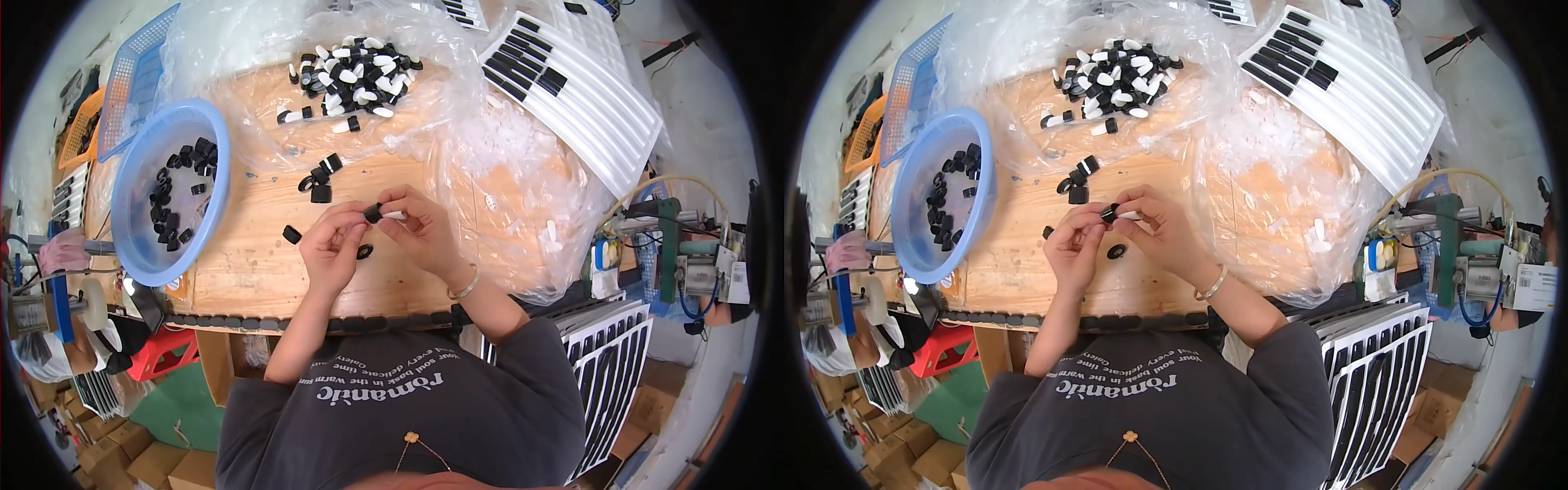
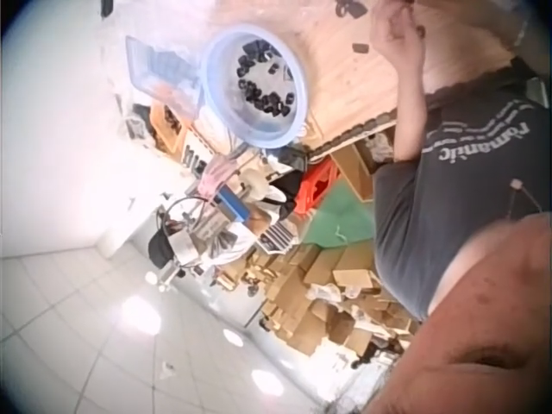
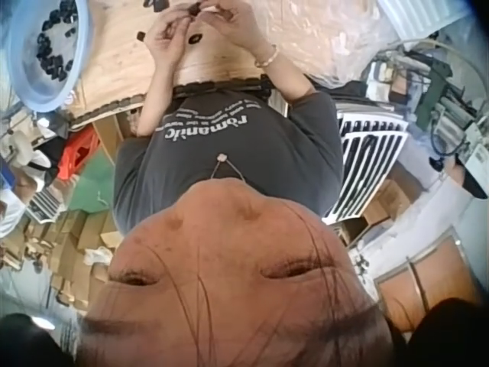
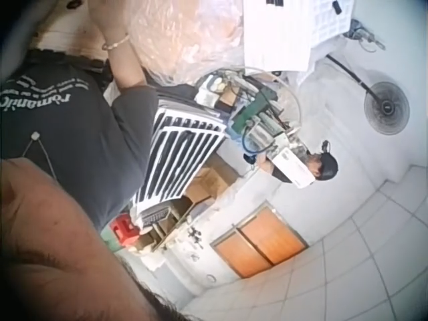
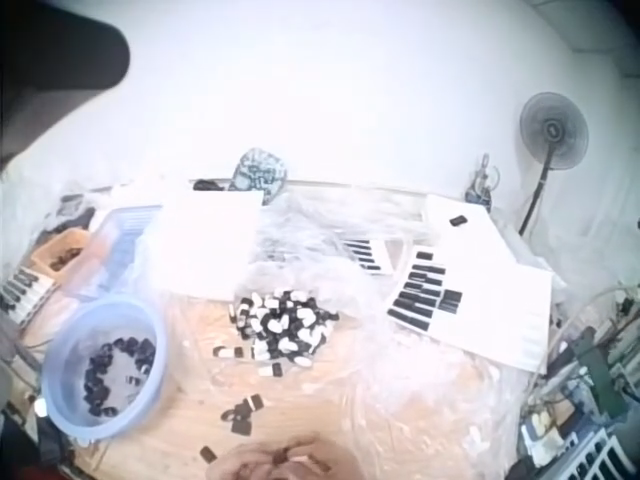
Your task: Assembling small black rings and white inserts at a workbench.
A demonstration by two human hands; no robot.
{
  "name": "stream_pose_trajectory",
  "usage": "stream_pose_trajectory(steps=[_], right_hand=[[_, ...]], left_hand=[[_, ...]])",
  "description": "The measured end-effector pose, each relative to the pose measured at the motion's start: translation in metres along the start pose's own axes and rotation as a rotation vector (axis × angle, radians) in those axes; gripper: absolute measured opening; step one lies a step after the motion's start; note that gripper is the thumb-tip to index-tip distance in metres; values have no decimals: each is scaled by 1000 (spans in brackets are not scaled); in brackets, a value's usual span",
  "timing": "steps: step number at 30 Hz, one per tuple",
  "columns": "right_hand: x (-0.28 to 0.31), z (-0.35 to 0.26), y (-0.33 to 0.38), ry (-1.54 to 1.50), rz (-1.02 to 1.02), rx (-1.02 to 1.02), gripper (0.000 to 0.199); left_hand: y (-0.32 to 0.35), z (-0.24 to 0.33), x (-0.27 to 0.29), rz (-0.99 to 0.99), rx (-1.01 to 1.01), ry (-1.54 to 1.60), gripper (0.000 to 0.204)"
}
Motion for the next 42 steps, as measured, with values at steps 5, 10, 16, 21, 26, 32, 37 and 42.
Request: stream_pose_trajectory(steps=[5, 10, 16, 21, 26, 32, 37, 42], right_hand=[[-7, 0, 3, -21, -43, 37, 16], [-12, 3, 3, -69, -74, -15, 18], [-19, -21, 6, 260, -13, 176, 23], [-10, -35, 13, 359, 193, 368, 27], [-31, -62, 9, 721, 43, 544, 29], [-33, -66, 6, 764, -4, 537, 21], [-30, -64, 3, 602, 2, 423, 19], [-27, -61, 1, 533, -14, 362, 18]], left_hand=[[3, -3, 9, 91, 34, -227, 11], [0, 2, 5, 55, 18, -90, 9], [-2, 5, -9, -47, -21, -141, 7], [-1, -1, 0, 35, -5, -17, 8], [2, 4, -8, 49, 160, 148, 18], [1, 8, -2, 41, 66, 55, 13], [5, 10, 1, 74, -16, 16, 13], [7, 11, 3, 109, -38, -118, 13]])
Point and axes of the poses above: each hand's wrist, its own y-axis away from the middle knuckle, its own x-axis out of the back of the hand, z = x × y, the point moved 8 cm from there along -y, towards the middle knuckle, and after that the axes turned 3 degrees about -y, right-handed, at the moved point
